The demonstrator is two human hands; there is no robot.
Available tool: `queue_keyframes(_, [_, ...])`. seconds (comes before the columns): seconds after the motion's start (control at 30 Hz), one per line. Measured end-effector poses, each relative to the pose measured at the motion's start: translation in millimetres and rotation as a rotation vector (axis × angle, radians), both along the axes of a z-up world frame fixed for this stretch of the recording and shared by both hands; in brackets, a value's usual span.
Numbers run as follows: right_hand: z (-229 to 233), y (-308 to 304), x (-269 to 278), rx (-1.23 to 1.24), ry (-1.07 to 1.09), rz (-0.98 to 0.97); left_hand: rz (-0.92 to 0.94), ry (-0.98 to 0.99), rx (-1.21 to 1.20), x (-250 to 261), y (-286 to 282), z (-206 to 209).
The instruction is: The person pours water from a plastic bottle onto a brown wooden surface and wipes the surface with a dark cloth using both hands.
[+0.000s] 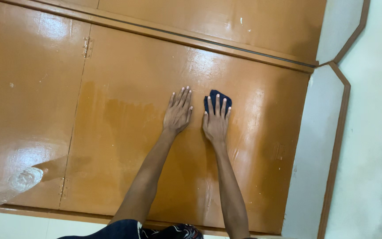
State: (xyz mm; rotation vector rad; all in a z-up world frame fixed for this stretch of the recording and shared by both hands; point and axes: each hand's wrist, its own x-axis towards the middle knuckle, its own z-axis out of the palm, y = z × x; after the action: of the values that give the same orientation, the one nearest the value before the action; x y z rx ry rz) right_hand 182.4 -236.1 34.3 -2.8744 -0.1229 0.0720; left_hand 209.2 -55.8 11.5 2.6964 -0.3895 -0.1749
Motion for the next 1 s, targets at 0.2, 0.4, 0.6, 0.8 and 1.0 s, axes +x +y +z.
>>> queue_keyframes(0.2, [14.3, 16.2, -43.5, 0.049, 0.046, -0.027, -0.002, -0.011, -0.012, -1.1, 0.7, -0.3])
queue_keyframes(0.4, [30.5, 36.2, -112.8, 0.056, 0.128, -0.028, -0.002, -0.029, 0.004, -4.1, 0.4, -3.2])
queue_keyframes(0.6, [19.4, 30.1, -73.7, 0.040, 0.071, 0.011, 0.001, -0.012, 0.022, -3.5, 1.5, 1.4])
queue_keyframes(0.8, [-4.9, 26.9, 15.9, 0.033, 0.008, 0.008, 0.003, 0.010, 0.029, 1.7, 1.7, -0.8])
queue_keyframes(1.0, [-16.2, 27.7, 35.1, -0.001, 0.014, -0.002, 0.006, 0.044, 0.009, -1.2, -0.2, -7.0])
